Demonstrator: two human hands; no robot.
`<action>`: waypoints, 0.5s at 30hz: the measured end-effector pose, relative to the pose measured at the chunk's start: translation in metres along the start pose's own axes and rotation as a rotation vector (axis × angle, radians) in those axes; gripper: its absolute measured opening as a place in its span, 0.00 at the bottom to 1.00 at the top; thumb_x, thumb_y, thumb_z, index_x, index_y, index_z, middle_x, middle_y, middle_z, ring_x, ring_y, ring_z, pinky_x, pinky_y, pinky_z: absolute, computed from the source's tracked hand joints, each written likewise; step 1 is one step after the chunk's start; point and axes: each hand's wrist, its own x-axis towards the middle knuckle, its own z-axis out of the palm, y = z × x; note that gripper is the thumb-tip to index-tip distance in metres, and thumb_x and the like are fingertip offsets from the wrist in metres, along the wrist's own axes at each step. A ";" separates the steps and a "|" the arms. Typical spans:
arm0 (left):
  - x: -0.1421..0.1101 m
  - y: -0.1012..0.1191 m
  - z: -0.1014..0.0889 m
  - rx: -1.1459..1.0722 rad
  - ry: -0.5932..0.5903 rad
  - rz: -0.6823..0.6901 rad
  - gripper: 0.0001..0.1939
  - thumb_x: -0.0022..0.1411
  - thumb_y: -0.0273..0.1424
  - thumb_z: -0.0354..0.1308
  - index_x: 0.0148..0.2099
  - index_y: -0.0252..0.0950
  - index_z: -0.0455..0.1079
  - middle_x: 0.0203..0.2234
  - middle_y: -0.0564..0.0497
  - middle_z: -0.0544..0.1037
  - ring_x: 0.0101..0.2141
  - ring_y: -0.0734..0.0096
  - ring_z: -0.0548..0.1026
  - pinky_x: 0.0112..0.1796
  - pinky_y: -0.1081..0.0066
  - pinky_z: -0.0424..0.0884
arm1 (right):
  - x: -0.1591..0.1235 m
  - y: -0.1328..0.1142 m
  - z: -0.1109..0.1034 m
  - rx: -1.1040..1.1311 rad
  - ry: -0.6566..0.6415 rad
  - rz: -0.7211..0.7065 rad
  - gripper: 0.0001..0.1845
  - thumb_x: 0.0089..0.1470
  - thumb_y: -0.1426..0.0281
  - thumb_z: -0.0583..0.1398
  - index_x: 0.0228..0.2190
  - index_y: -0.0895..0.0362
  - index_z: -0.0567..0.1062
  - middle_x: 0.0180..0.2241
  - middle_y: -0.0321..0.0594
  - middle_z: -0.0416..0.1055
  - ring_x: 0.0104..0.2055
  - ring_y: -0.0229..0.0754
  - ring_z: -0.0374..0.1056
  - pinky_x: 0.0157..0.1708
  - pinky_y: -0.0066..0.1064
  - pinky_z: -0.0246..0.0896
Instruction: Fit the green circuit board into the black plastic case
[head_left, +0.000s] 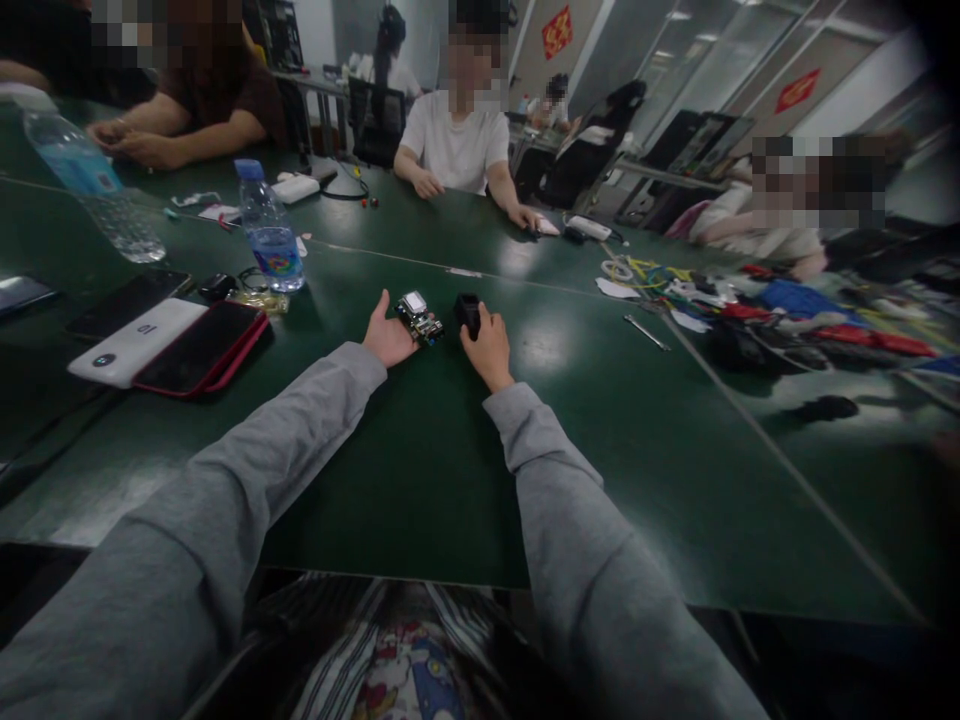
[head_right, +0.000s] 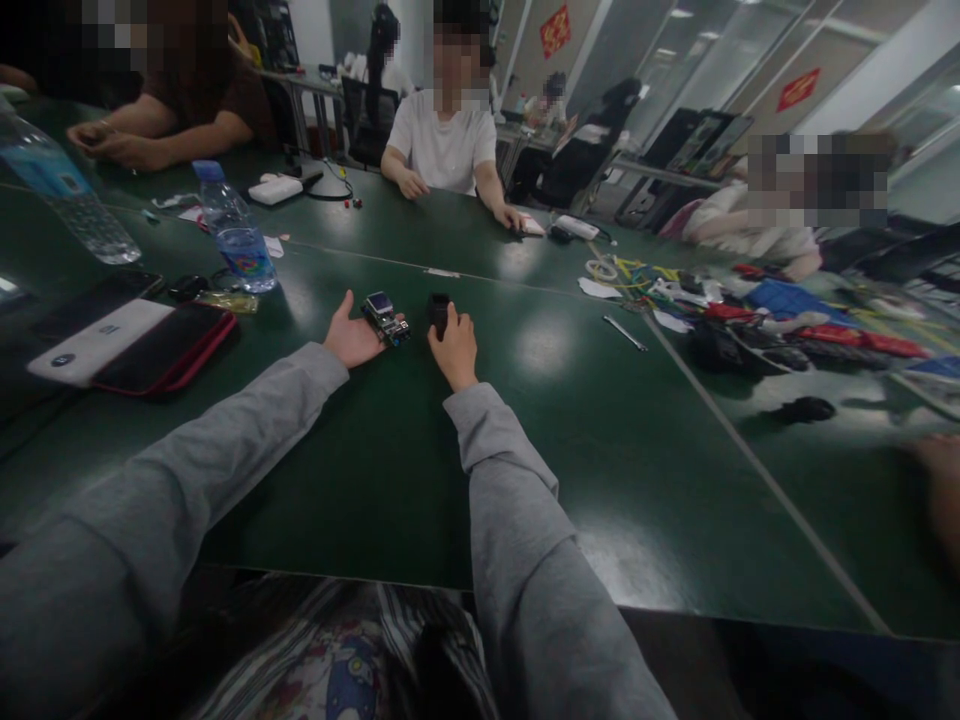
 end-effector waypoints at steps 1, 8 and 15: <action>0.000 0.000 -0.001 0.000 -0.010 -0.009 0.44 0.70 0.60 0.39 0.72 0.32 0.57 0.52 0.33 0.80 0.52 0.44 0.80 0.57 0.49 0.71 | 0.000 0.000 0.000 0.003 0.001 -0.001 0.35 0.63 0.65 0.58 0.67 0.67 0.63 0.53 0.62 0.70 0.57 0.61 0.70 0.55 0.55 0.69; 0.001 0.001 -0.001 0.026 -0.025 -0.036 0.44 0.71 0.60 0.37 0.72 0.32 0.56 0.52 0.33 0.80 0.52 0.45 0.80 0.58 0.48 0.70 | 0.002 0.004 0.005 0.089 0.061 0.001 0.33 0.64 0.63 0.56 0.67 0.63 0.65 0.51 0.57 0.71 0.54 0.58 0.71 0.53 0.55 0.71; 0.002 0.000 0.001 0.023 -0.035 -0.040 0.43 0.71 0.61 0.37 0.70 0.33 0.60 0.52 0.33 0.80 0.52 0.45 0.80 0.57 0.49 0.72 | 0.001 -0.006 -0.009 0.235 0.264 0.014 0.34 0.69 0.56 0.50 0.70 0.58 0.60 0.54 0.54 0.69 0.57 0.54 0.69 0.59 0.55 0.67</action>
